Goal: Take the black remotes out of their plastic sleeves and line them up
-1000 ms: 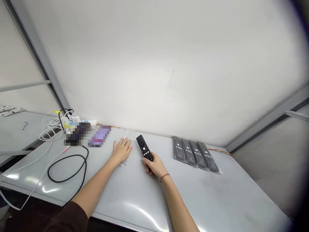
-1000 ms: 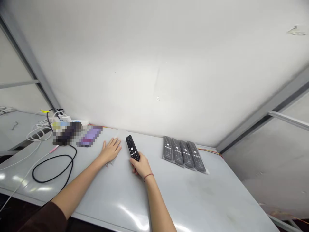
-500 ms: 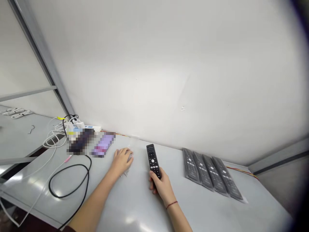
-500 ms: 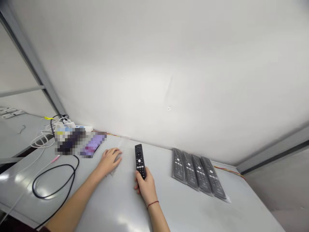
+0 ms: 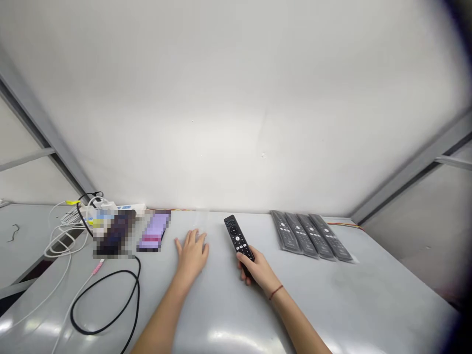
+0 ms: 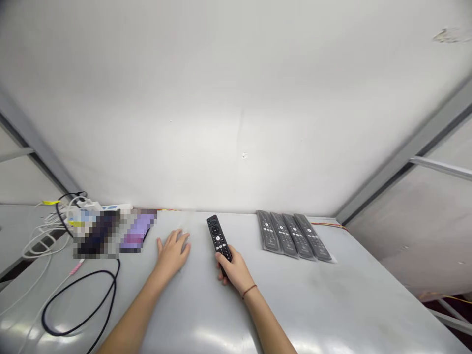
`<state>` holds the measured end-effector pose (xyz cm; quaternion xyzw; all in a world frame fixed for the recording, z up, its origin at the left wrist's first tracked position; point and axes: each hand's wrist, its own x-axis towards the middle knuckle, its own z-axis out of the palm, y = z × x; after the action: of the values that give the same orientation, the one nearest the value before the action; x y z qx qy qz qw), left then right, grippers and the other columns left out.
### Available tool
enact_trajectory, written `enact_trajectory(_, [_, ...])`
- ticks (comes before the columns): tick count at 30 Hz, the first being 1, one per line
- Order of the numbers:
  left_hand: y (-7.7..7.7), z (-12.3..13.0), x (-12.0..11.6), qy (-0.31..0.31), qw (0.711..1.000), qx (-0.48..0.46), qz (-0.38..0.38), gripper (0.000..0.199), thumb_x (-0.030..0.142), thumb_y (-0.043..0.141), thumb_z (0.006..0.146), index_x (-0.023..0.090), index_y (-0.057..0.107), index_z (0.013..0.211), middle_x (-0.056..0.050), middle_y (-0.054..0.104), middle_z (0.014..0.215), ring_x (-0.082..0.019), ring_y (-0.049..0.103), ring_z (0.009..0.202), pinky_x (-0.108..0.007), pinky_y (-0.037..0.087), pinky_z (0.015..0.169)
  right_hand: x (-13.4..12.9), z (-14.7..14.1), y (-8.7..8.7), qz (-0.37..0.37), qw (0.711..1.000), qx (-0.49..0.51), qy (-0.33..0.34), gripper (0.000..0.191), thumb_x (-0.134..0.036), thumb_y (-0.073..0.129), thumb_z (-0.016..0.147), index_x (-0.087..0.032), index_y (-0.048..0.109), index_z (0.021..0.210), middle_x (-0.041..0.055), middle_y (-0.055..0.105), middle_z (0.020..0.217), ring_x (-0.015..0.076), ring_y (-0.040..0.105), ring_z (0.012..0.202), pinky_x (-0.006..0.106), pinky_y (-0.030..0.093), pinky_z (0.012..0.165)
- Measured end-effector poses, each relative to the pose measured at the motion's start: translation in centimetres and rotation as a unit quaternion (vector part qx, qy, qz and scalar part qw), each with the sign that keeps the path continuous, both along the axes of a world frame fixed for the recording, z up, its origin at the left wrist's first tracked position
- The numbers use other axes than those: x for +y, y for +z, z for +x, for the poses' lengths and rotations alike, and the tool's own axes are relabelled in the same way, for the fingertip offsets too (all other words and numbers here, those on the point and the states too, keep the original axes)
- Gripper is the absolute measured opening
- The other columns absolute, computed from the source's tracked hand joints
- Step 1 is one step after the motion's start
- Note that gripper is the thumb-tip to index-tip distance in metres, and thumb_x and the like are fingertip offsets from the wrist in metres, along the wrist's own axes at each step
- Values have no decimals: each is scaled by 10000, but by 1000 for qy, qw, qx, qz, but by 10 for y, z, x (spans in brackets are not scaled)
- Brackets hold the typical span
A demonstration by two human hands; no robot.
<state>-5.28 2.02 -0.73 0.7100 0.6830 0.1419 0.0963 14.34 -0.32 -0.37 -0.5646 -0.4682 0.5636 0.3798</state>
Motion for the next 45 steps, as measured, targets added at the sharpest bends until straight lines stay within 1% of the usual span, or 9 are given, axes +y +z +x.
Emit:
enact_trajectory(7, [-2,1,-1,3,1000,-2,16,381,275,385,861,248,549,1204,-130,455,1351,-315,362,1271,-688,127,999,-3,-2,5,14,1000,-25,8,187,-345,536,753,-207,415,788,-53,527,582,98,518,366,188,366,287])
enact_trajectory(13, [0,-2,1,-1,995,-45,85,374,308,414,865,243,557,1204,-143,448,1366,-328,288,1320,-633,39,1055,-5,-4,5,30,999,-16,3,160,-323,544,758,-208,439,795,-38,547,582,99,517,370,187,368,294])
enact_trajectory(20, [5,-12,2,14,1000,9,7,359,278,391,866,248,574,1174,-98,472,1352,-313,363,1261,-671,72,1027,-6,-5,8,18,1000,-5,-14,129,-262,545,767,-204,431,782,-33,557,568,98,525,370,189,383,299])
enact_trajectory(30, [1,-16,2,29,999,-1,22,330,232,425,850,179,594,1128,-141,560,1204,-306,428,1181,-671,73,1014,-8,-3,1,50,999,9,-20,120,-241,553,776,-202,440,767,-24,552,564,107,528,391,211,412,324])
enact_trajectory(33, [2,-13,1,38,997,-44,51,330,215,473,821,174,602,1122,-159,497,1292,-347,314,1279,-661,46,1028,-9,0,2,58,998,16,-15,140,-275,570,777,-200,452,773,-23,552,565,108,525,391,208,403,325])
enact_trajectory(35, [5,-5,1,36,977,-192,88,370,210,505,807,166,571,1169,-149,377,1410,-349,157,1357,-613,40,1063,-10,0,2,49,996,69,2,172,-341,558,799,-196,466,794,-18,561,569,105,514,386,197,370,321])
enact_trajectory(37, [9,9,0,16,922,-374,98,394,235,502,826,159,531,1211,-133,337,1442,-313,129,1376,-530,94,1098,-10,-1,3,26,988,147,27,247,-435,464,851,-189,481,829,-8,566,572,108,502,384,196,335,322])
enact_trajectory(41, [12,44,-5,-50,825,-562,-12,393,363,313,926,143,534,1165,-146,581,1204,-234,525,1134,-406,384,983,-9,-7,4,-12,971,227,78,431,-471,204,917,-168,505,865,18,562,575,124,488,388,217,307,345])
enact_trajectory(45, [13,59,-13,-67,739,-665,-85,454,456,262,927,137,536,1098,-136,646,1059,-183,631,908,-331,495,811,-10,-14,1,-31,946,297,128,391,-447,247,902,-167,517,861,42,591,615,155,531,444,243,346,385])
